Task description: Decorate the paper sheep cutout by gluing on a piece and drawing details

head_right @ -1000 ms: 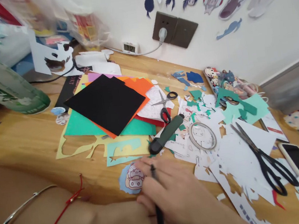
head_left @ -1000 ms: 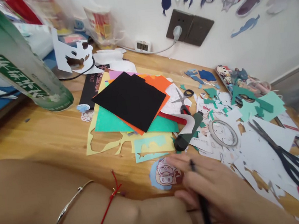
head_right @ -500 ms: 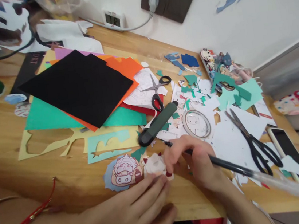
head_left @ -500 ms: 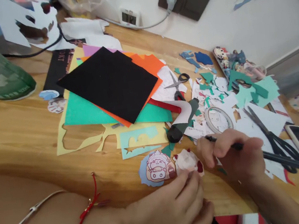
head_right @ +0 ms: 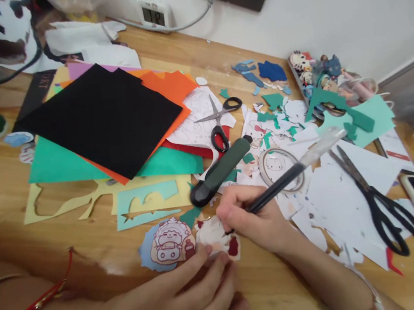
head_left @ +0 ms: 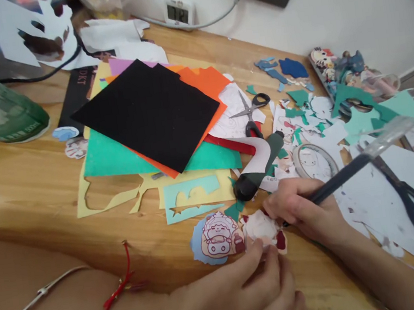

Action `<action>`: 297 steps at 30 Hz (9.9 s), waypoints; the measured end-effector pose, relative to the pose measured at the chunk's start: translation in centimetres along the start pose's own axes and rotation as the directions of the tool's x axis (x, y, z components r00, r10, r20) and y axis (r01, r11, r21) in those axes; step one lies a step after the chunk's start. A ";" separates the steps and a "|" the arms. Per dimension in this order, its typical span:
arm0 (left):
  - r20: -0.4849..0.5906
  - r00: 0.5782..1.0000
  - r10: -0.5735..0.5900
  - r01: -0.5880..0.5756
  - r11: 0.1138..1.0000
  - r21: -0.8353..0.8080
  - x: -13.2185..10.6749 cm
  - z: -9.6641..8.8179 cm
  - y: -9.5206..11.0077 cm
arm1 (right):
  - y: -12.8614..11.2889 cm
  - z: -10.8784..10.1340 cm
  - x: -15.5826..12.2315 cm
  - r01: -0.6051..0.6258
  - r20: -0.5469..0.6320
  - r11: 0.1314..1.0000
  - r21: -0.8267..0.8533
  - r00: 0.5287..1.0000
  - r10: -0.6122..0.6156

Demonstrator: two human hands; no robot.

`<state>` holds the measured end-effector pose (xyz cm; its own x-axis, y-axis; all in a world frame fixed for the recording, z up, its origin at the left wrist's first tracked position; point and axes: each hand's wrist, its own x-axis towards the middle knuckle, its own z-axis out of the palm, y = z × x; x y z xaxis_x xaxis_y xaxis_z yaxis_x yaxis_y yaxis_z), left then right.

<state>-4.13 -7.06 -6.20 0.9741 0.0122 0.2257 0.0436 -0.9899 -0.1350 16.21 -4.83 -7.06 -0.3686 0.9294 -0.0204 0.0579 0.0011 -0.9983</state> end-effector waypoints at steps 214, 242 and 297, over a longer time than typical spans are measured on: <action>-0.014 0.999 -0.036 0.035 0.993 -0.109 0.0 -0.4 0.6 | -1.6 0.1 1.2 0.256 0.187 0.919 -0.301 0.961 -0.206; -0.017 1.000 0.023 -0.025 0.994 -0.107 -0.1 -0.4 -0.1 | -1.3 0.2 0.9 0.209 0.163 0.877 -0.432 0.975 -0.153; -0.021 0.998 -0.053 0.049 0.986 -0.160 0.0 -0.2 0.9 | -1.3 0.2 0.8 0.214 0.129 0.891 -0.399 0.976 -0.177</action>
<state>-4.16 -7.95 -6.16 0.9656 0.0616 0.2528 0.0553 -0.9980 0.0318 15.66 -4.14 -5.82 -0.4892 0.8592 0.1498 0.3429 0.3475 -0.8727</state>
